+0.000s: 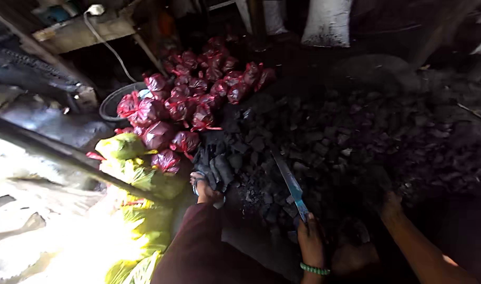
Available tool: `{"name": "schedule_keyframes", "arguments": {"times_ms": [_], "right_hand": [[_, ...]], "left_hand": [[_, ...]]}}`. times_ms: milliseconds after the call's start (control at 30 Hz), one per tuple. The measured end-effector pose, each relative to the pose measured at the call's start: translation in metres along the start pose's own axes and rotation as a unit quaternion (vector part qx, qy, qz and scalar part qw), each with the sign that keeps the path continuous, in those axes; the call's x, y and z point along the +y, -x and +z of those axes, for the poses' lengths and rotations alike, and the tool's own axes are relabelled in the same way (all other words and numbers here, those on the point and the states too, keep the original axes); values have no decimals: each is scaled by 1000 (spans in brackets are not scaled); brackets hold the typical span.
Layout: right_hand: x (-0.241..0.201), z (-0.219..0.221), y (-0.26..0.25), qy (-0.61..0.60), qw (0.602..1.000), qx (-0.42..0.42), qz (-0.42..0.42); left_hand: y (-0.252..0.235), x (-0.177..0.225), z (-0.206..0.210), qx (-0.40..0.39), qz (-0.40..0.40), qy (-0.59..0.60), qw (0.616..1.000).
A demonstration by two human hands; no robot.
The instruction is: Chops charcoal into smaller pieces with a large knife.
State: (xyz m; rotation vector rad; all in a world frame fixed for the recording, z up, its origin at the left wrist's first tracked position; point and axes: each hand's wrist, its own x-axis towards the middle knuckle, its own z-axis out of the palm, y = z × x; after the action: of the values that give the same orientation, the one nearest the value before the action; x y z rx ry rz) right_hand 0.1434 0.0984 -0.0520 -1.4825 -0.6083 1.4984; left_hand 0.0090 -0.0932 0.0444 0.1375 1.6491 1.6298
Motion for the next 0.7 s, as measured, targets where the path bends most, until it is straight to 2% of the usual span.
{"name": "schedule_keyframes", "arguments": {"times_ms": [67, 133, 200, 267, 300, 367, 433, 533, 600, 667, 700], "right_hand": [[7, -7, 3, 55, 994, 69, 58], [18, -8, 4, 137, 984, 74, 86], [29, -5, 3, 257, 965, 54, 26], [41, -3, 2, 313, 945, -13, -89], [47, -4, 1, 354, 926, -49, -121], [50, -2, 6, 403, 899, -106, -135], [47, 2, 8, 383, 906, -111, -141], [50, -3, -6, 294, 948, -52, -108], [46, -4, -8, 208, 978, -26, -20], [40, -2, -8, 156, 984, -16, 86], [37, -1, -6, 157, 981, -22, 111]], "left_hand": [[-4, -8, 0, -29, -6, -68, 997], [-6, -15, 0, -55, -11, -134, 989], [-8, -22, 0, -72, -11, -196, 978], [-8, -24, 0, -92, -13, -265, 960], [-9, -23, 0, -102, -17, -297, 949], [-11, -22, 0, -121, -22, -347, 930], [-12, -21, 1, -141, -17, -390, 910], [-11, -18, 2, -173, -3, -473, 864], [-10, -22, 1, -196, 4, -526, 828], [-10, -24, 3, -212, 3, -568, 795], [-9, -23, 6, -219, -1, -588, 779]]}}
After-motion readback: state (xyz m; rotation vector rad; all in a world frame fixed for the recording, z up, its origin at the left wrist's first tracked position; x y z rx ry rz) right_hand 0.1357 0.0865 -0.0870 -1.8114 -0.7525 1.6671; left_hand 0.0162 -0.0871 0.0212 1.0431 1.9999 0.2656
